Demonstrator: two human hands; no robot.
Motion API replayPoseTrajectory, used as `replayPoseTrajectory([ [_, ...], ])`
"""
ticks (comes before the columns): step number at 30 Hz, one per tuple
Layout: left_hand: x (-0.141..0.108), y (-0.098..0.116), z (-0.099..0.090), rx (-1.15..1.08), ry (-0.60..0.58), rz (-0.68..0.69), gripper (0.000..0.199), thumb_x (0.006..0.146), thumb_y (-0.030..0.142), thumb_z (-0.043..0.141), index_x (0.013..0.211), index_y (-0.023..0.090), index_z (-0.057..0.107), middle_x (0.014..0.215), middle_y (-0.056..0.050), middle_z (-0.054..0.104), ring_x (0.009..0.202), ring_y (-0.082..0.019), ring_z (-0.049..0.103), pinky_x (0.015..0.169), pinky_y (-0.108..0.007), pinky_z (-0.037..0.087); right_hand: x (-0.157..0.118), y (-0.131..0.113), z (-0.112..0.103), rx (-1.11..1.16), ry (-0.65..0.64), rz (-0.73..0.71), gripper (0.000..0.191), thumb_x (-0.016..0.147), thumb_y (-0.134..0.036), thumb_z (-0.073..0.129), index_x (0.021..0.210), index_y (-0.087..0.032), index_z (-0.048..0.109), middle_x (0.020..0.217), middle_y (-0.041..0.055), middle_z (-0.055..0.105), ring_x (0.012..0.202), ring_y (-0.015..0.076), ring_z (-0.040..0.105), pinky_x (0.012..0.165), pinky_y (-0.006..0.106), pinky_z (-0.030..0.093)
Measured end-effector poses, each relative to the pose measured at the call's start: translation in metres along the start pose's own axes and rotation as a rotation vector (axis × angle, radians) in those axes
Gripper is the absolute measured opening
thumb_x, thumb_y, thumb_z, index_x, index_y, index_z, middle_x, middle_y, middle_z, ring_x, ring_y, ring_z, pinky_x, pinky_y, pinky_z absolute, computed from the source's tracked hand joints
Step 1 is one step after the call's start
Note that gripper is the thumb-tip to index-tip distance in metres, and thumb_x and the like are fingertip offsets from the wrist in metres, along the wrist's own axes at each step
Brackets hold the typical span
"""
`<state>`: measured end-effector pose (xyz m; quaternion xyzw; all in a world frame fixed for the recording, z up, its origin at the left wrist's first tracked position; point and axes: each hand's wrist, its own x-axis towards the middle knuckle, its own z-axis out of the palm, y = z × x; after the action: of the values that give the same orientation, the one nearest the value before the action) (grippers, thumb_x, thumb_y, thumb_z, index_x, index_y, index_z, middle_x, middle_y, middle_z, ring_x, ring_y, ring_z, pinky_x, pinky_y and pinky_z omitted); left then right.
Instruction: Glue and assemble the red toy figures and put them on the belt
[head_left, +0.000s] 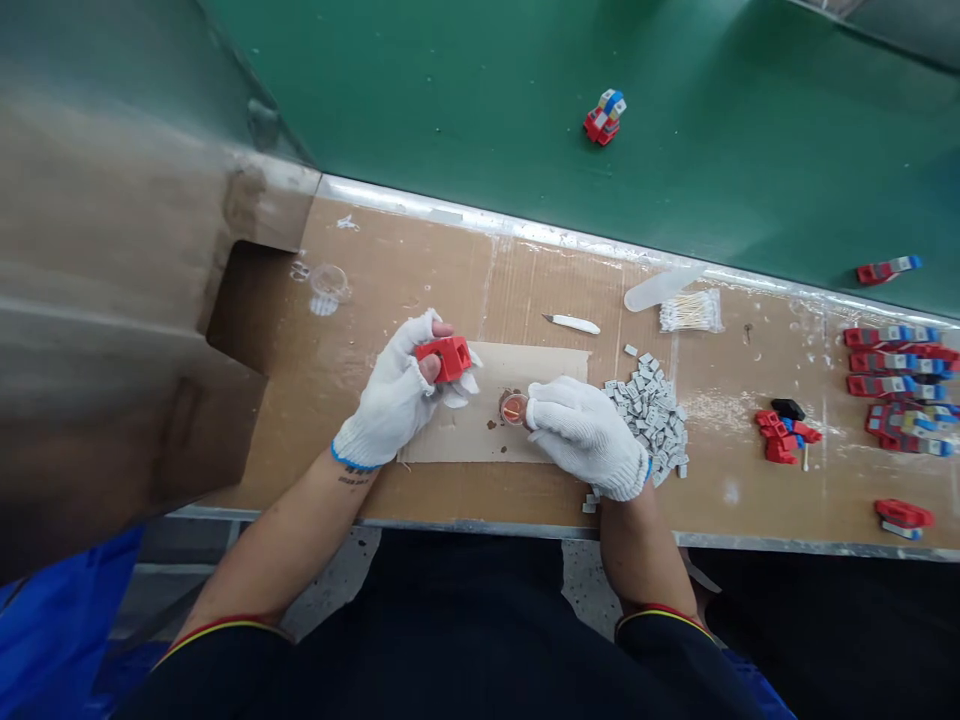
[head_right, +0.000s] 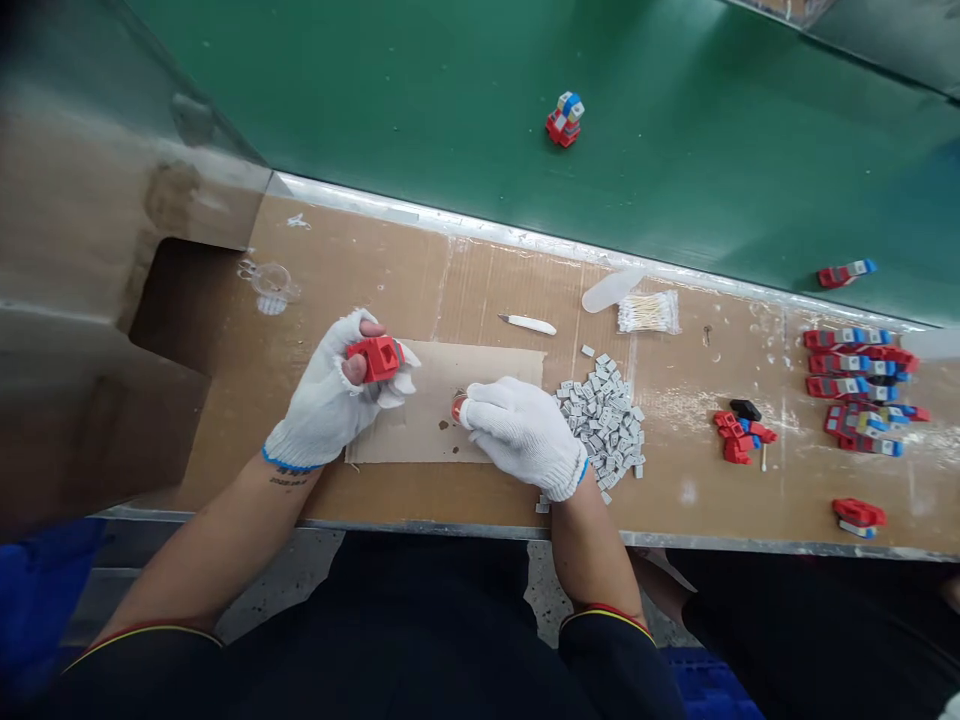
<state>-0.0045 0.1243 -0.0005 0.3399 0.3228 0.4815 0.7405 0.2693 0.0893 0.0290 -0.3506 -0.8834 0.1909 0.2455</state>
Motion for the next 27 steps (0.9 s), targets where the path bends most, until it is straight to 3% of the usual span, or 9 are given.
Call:
replayPoseTrajectory([
  [5,0.0,0.007,-0.002,-0.056,0.022,-0.049,0.046,0.088,0.058,0.103,0.111,0.031,0.073,0.129,-0.005,0.087,0.084,-0.02,0.079,0.064,-0.031,0.059,-0.001,0.002,0.004,0.023,0.011,0.006,0.026,0.108,-0.006,0.058,0.096,-0.028,0.063,0.081,-0.0029,0.064,0.074,0.0192,0.052,0.072,0.035,0.042],
  [8,0.0,0.008,-0.002,-0.112,0.025,-0.068,0.055,0.078,0.06,0.107,0.108,0.03,0.072,0.14,-0.007,0.083,0.084,-0.019,0.072,0.064,-0.032,0.056,-0.003,0.003,0.006,0.025,0.023,0.006,0.025,0.108,-0.008,0.059,0.095,-0.029,0.062,0.081,-0.0025,0.066,0.073,0.0193,0.053,0.07,0.034,0.043],
  [11,-0.002,0.007,-0.001,-0.112,0.036,-0.04,0.068,0.069,0.061,0.115,0.106,0.03,0.066,0.122,-0.003,0.08,0.076,-0.015,0.065,0.056,-0.026,0.046,-0.004,0.002,0.007,0.053,0.012,0.013,0.022,0.111,-0.014,0.059,0.096,-0.029,0.062,0.087,-0.0007,0.072,0.076,0.0191,0.059,0.074,0.033,0.048],
  [15,-0.002,0.008,-0.002,-0.15,-0.027,-0.116,0.06,0.087,0.073,0.1,0.108,0.032,0.063,0.094,0.002,0.073,0.058,-0.014,0.057,0.045,-0.027,0.035,-0.004,0.0,0.009,0.068,0.018,0.009,0.019,0.111,-0.015,0.06,0.098,-0.029,0.061,0.092,0.0003,0.078,0.078,0.0194,0.063,0.077,0.033,0.052],
  [17,-0.002,0.008,-0.005,-0.159,-0.048,-0.135,0.06,0.09,0.08,0.09,0.111,0.032,0.062,0.091,0.001,0.072,0.056,-0.017,0.058,0.044,-0.029,0.037,-0.003,0.0,0.009,0.071,0.024,0.006,0.019,0.11,-0.014,0.061,0.099,-0.029,0.059,0.09,-0.0007,0.077,0.076,0.0192,0.062,0.076,0.033,0.052],
  [20,-0.002,0.008,-0.008,-0.137,-0.045,-0.116,0.058,0.091,0.077,0.087,0.115,0.031,0.062,0.096,-0.002,0.076,0.062,-0.02,0.065,0.048,-0.032,0.044,-0.001,0.0,0.01,0.066,0.073,-0.004,0.02,0.108,-0.012,0.061,0.099,-0.03,0.059,0.089,-0.002,0.078,0.074,0.0185,0.062,0.075,0.032,0.052],
  [25,-0.004,0.011,-0.004,-0.173,-0.075,-0.108,0.054,0.086,0.057,0.103,0.113,0.028,0.067,0.117,-0.006,0.085,0.067,-0.016,0.069,0.057,-0.03,0.055,0.001,-0.002,0.008,0.047,0.147,0.014,0.022,0.104,-0.009,0.064,0.097,-0.029,0.063,0.083,-0.0029,0.073,0.073,0.0177,0.062,0.072,0.031,0.051],
  [27,-0.004,0.013,0.0,-0.19,-0.062,-0.107,0.057,0.079,0.05,0.112,0.111,0.025,0.071,0.127,-0.008,0.085,0.076,-0.017,0.078,0.064,-0.029,0.064,0.0,-0.002,0.005,0.063,0.166,0.066,0.023,0.104,-0.009,0.067,0.092,-0.029,0.064,0.081,-0.003,0.071,0.073,0.0172,0.063,0.072,0.031,0.052],
])
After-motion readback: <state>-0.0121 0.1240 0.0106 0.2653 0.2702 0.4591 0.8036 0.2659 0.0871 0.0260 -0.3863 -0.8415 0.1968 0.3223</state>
